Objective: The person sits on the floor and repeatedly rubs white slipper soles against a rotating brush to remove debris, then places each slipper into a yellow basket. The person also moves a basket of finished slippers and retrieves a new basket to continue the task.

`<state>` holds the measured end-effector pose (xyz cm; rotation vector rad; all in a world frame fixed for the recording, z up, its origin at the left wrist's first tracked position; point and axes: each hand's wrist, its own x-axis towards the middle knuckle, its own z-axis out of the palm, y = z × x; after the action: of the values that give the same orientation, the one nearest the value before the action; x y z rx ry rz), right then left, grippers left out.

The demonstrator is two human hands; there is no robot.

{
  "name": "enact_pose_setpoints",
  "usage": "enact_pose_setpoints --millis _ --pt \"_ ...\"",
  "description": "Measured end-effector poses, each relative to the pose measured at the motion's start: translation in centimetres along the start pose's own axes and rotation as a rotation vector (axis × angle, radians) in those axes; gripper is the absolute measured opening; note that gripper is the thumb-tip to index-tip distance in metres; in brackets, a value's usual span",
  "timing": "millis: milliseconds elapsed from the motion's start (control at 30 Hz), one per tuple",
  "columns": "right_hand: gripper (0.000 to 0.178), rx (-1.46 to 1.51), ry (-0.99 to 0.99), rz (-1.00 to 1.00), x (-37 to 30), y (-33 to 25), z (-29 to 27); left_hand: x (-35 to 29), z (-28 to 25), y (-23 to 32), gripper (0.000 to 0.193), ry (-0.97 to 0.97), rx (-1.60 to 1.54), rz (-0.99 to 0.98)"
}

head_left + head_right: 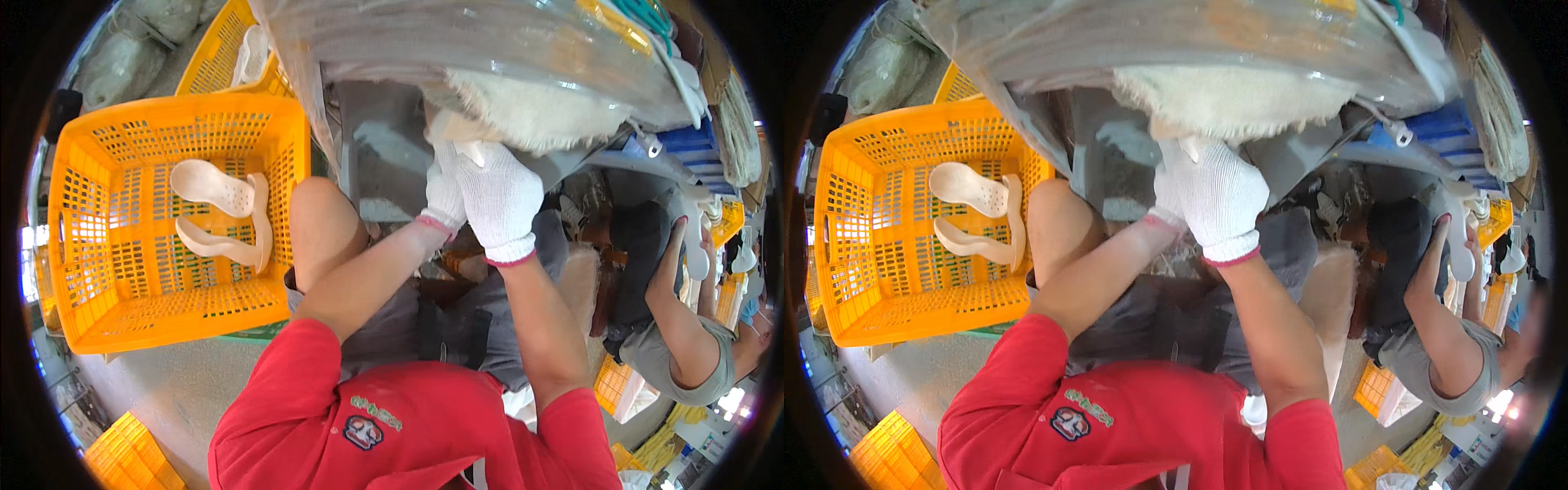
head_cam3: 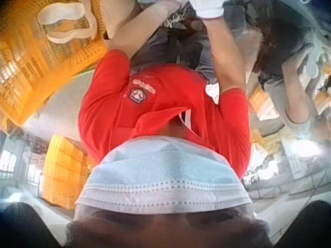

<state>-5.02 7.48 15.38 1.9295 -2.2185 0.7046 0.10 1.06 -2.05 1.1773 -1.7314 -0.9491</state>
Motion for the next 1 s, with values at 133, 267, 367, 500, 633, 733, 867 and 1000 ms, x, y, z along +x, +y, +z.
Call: enact_pose_setpoints --millis 133,267,367,500,633,733,867,1000 --pt "0.021 0.098 0.065 0.038 0.8 -0.4 -0.4 -1.0 0.4 1.2 0.044 -0.085 -0.334 -0.092" --pt "0.023 0.206 -0.325 -0.093 0.5 2.3 0.7 0.8 -1.7 3.3 0.046 -0.118 -1.142 -0.459" --pt "0.060 1.054 -0.689 0.756 -2.0 -0.4 -5.4 3.4 -3.1 4.0 0.049 -0.543 -1.253 -0.944" --pt "0.068 1.126 -0.501 0.675 -2.1 -0.3 -3.1 6.6 -4.7 5.7 0.050 -0.390 -1.457 -0.763" --pt "0.072 1.136 -0.584 0.656 -1.9 -2.0 -4.2 5.2 -5.6 8.3 0.052 -0.276 -1.374 -0.681" --pt "0.104 0.185 -0.538 0.285 -6.5 -4.6 -6.5 3.1 -4.6 8.4 0.057 -0.260 -1.454 -0.866" --pt "0.052 0.162 -0.354 0.343 -5.8 -3.8 -5.5 3.6 -2.6 5.4 0.067 -0.220 -1.397 -0.727" --pt "0.036 -0.074 -0.348 -0.067 0.4 -0.8 -2.7 6.2 -2.2 3.5 0.079 -0.220 -1.155 -0.509"
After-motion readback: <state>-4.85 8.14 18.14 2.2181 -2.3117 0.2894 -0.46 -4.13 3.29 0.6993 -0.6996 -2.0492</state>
